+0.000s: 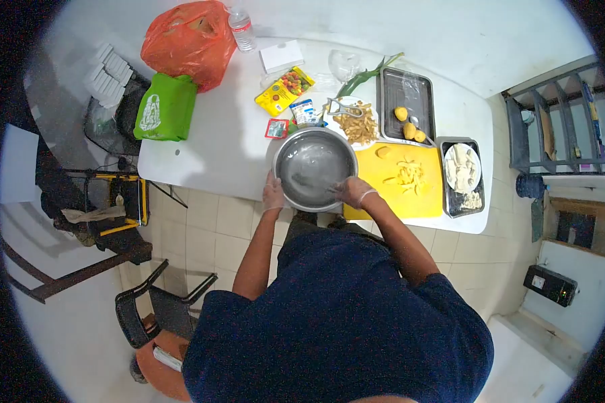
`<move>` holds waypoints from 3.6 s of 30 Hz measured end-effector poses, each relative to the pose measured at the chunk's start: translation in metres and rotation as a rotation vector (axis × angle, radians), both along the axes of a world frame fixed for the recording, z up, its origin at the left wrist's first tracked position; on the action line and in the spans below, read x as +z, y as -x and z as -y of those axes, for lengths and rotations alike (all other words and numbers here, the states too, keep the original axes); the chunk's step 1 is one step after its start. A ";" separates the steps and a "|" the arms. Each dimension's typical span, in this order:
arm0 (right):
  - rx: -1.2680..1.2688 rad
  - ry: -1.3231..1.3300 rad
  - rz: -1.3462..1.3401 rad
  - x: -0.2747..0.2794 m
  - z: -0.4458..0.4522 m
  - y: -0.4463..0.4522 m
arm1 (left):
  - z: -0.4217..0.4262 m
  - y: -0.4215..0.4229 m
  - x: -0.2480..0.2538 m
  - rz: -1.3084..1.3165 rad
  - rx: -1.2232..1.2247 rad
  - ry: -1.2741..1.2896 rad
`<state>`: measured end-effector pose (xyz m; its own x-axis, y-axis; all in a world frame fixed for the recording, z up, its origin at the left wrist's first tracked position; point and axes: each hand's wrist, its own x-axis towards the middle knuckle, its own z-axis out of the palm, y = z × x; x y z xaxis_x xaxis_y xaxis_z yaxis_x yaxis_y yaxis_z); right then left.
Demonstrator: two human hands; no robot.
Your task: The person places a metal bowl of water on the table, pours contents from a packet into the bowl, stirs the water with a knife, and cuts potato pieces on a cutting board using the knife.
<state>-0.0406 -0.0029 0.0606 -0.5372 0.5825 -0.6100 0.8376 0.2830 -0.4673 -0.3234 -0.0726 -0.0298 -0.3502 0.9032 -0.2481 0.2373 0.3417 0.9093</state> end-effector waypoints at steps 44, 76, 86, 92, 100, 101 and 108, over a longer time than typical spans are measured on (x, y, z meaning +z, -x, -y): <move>-0.355 -0.089 0.171 0.057 -0.007 -0.008 | -0.005 -0.017 0.077 -0.094 0.013 0.150; -0.193 0.010 0.161 0.077 -0.002 0.009 | -0.002 0.001 0.053 -0.014 -0.046 0.072; -0.399 -0.074 0.014 0.064 -0.016 0.010 | -0.010 0.003 0.111 0.142 -0.069 0.294; -0.137 0.070 0.111 0.037 -0.006 0.007 | -0.013 0.005 0.105 0.152 -0.052 0.319; -0.333 0.006 0.304 0.108 -0.031 -0.007 | -0.010 0.002 0.110 0.236 -0.002 0.303; -0.361 -0.023 0.287 0.108 -0.033 -0.001 | -0.009 0.004 0.105 0.267 0.012 0.299; -0.210 0.027 0.208 0.050 -0.022 0.009 | -0.012 0.002 0.112 0.164 -0.005 0.343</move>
<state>-0.0498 0.0195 0.1103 -0.2686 0.6495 -0.7113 0.9550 0.0829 -0.2849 -0.3259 -0.0610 0.0822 -0.2763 0.7597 -0.5886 0.1010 0.6320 0.7683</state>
